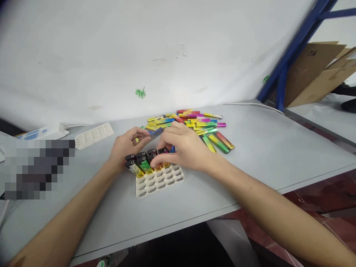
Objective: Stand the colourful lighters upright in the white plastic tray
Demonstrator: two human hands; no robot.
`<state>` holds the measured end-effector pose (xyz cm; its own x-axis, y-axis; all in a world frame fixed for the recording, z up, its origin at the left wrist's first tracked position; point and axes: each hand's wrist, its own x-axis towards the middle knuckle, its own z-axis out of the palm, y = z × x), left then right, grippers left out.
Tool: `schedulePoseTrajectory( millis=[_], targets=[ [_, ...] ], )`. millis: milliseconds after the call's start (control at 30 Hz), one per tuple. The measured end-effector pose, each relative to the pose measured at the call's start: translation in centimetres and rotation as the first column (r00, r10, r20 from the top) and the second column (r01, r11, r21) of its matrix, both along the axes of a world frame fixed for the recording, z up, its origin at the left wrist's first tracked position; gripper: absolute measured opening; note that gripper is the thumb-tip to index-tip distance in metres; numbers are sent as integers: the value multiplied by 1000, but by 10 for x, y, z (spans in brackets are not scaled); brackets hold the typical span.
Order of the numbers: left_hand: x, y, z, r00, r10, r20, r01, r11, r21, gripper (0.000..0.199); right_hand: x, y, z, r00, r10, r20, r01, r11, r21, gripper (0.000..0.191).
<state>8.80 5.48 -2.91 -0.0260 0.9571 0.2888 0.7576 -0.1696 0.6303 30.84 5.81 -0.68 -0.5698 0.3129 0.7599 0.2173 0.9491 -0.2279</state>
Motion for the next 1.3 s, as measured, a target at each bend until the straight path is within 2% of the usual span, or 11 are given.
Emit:
schedulePoseTrajectory(
  millis=[233, 333, 467, 633, 767, 833, 900, 1000, 1133, 1233, 1300],
  targets=[
    [0, -1, 1, 1000, 0, 26, 0, 1000, 0, 14, 1, -4, 3, 998, -55, 12, 54, 998, 28, 36],
    [1, -2, 1, 996, -9, 93, 10, 1000, -11, 15, 2, -1, 1, 980, -194, -47, 187, 975, -116, 30],
    [2, -3, 2, 969, -45, 245, 54, 998, -31, 20, 3, 12, -5, 927, -365, -90, 293, 850, -438, 29],
    [2, -6, 4, 926, -124, 358, 141, 990, -23, 26, 1, 28, -16, 960, -279, -7, 196, 692, -694, 38],
    [4, -9, 7, 907, -171, 385, 203, 978, -45, 26, -4, 32, -23, 984, -117, -133, -26, 650, -759, 30],
    [4, -9, 8, 906, -193, 377, 225, 974, -41, 25, -6, 33, -25, 966, -87, -243, -144, 599, -787, 28],
    [2, -7, 8, 937, -175, 302, 189, 982, -16, 24, -7, 34, -25, 917, -150, -370, -241, 529, -814, 26],
    [-5, -1, 3, 1000, -27, -7, 27, 997, 67, 20, -7, 36, -21, 827, -327, -458, -303, 428, -852, 19],
    [-15, 6, -6, 910, 50, -410, -1, 993, 119, 22, -2, 37, -12, 757, -455, -469, -314, 376, -871, 23],
    [-18, 6, -8, 853, 63, -518, -31, 997, 71, 29, 0, 36, -9, 787, -400, -469, -373, 297, -879, 24],
    [-18, 4, -8, 833, 57, -550, -44, 998, 37, 31, 1, 34, -8, 819, -363, -444, -376, 245, -894, 39]
  ],
)
